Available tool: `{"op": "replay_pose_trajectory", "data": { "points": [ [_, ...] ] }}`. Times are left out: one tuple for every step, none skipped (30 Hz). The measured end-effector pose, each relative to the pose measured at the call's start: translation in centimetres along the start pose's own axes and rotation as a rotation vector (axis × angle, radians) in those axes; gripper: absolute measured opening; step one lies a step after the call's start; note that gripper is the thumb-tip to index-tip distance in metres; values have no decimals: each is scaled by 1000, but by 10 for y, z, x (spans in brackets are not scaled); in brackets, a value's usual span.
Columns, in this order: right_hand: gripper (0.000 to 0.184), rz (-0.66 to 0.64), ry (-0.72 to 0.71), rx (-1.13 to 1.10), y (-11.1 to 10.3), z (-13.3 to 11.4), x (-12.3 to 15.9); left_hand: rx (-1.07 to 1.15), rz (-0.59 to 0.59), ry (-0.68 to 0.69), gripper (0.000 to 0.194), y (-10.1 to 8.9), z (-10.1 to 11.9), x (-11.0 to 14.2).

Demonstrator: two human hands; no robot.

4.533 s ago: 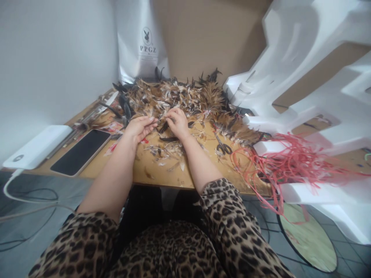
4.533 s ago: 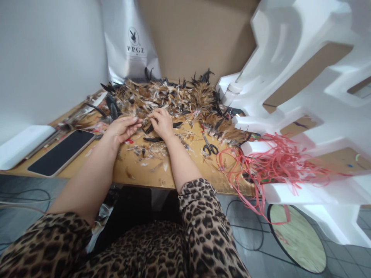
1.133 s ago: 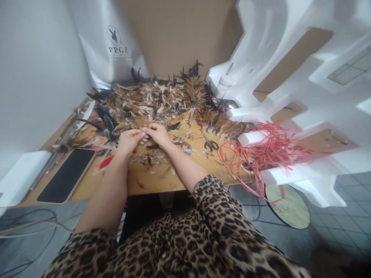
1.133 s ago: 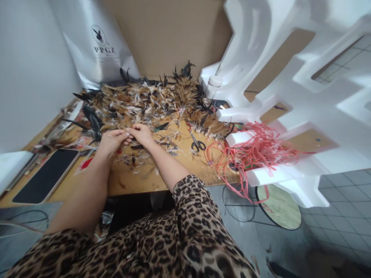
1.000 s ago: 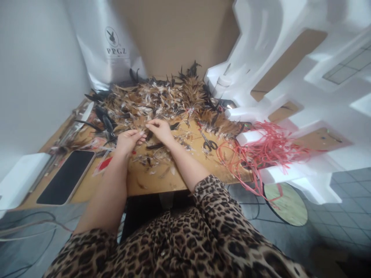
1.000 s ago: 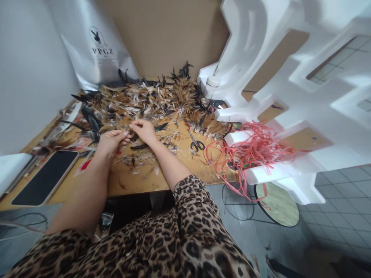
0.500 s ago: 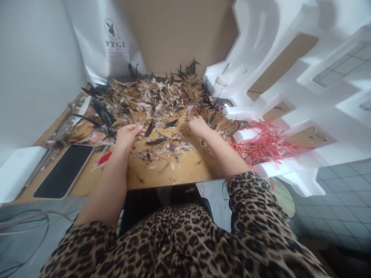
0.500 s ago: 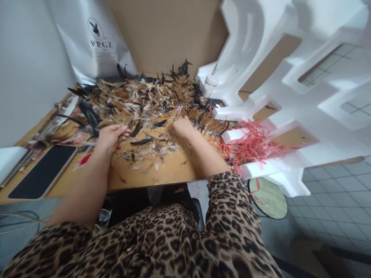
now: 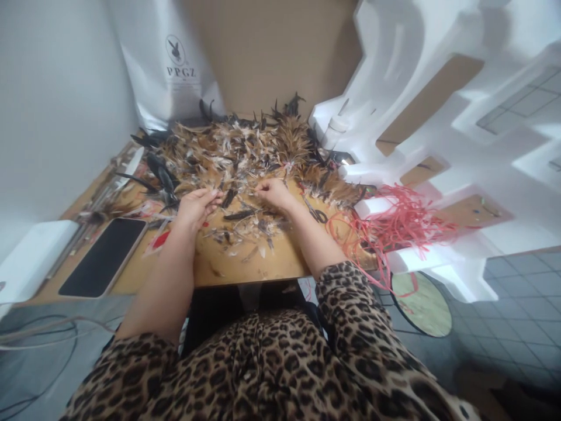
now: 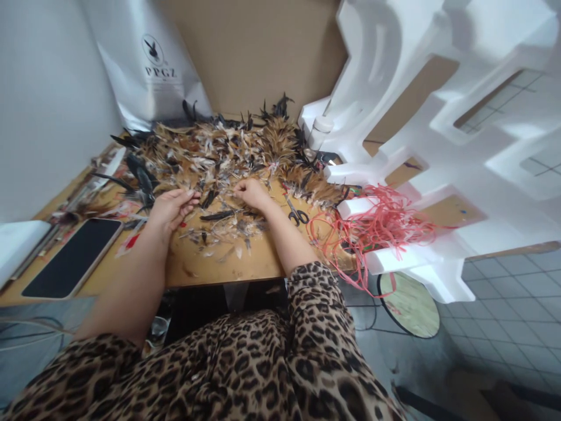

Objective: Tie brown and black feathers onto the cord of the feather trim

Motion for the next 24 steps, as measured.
{"op": "replay_pose_trajectory", "data": {
  "points": [
    [15, 4, -4, -58, 4, -5, 0, -3, -10, -3, 11, 1, 0, 1],
    [16, 0, -4, -111, 7, -10, 0, -6, -15, -5, 13, 2, 1, 2],
    [16, -9, 1, -160, 11, -15, 0, -7, -20, -5, 14, 3, 1, 3],
    [17, -22, 11, -212, 14, -20, 0, -5, -23, -6, 15, 4, 2, 4],
    [18, -35, 26, -268, 17, -23, 1, -3, -23, -6, 15, 5, 3, 5],
    [19, -48, 47, -325, 20, -26, 2, 2, -24, -4, 16, 6, 3, 6],
    [20, -58, 70, -378, 22, -27, 3, 9, -23, 0, 16, 6, 5, 6],
    [20, -66, 92, -425, 25, -27, 3, 20, -21, 8, 17, 6, 6, 7],
    [21, -77, 112, -464, 28, -26, 4, 35, -17, 21, 17, 7, 8, 7],
    [22, -89, 129, -497, 30, -24, 5, 54, -12, 39, 17, 6, 10, 8],
    [23, -101, 140, -523, 33, -22, 6, 71, -4, 60, 17, 6, 12, 8],
    [24, -109, 147, -543, 35, -19, 6, 79, 4, 80, 17, 6, 13, 8],
    [24, -115, 150, -559, 37, -15, 7, 77, 14, 98, 17, 5, 15, 7],
    [25, -117, 152, -569, 38, -12, 7, 62, 25, 113, 17, 5, 16, 7],
    [26, -120, 152, -572, 39, -9, 8, 38, 36, 124, 17, 4, 16, 7],
    [26, -122, 148, -567, 39, -6, 8, 6, 46, 132, 17, 4, 17, 7],
    [26, -125, 137, -550, 39, -5, 9, -27, 55, 141, 16, 4, 17, 7],
    [25, -128, 120, -525, 38, -6, 9, -58, 61, 153, 16, 4, 18, 8],
    [24, -133, 101, -493, 38, -7, 10, -87, 62, 168, 16, 5, 19, 9],
    [23, -140, 81, -459, 37, -9, 11, -113, 61, 185, 15, 6, 20, 9],
    [22, -149, 65, -425, 37, -12, 12, -137, 58, 203, 15, 6, 21, 10],
    [21, -158, 53, -395, 37, -14, 13, -159, 54, 218, 14, 7, 22, 11],
    [20, -167, 45, -370, 37, -17, 14, -179, 50, 226, 14, 8, 23, 11],
    [20, -173, 37, -351, 37, -19, 15, -197, 46, 227, 13, 9, 23, 12]
  ]
}}
Point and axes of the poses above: each hand's wrist, its own x-axis away from the middle knuckle, its own y-axis out of the palm, z = x × y, the point moved 7 cm from there along -x, towards the middle knuckle, and after that the axes turned 2 degrees about z, right-handed, at the moved point
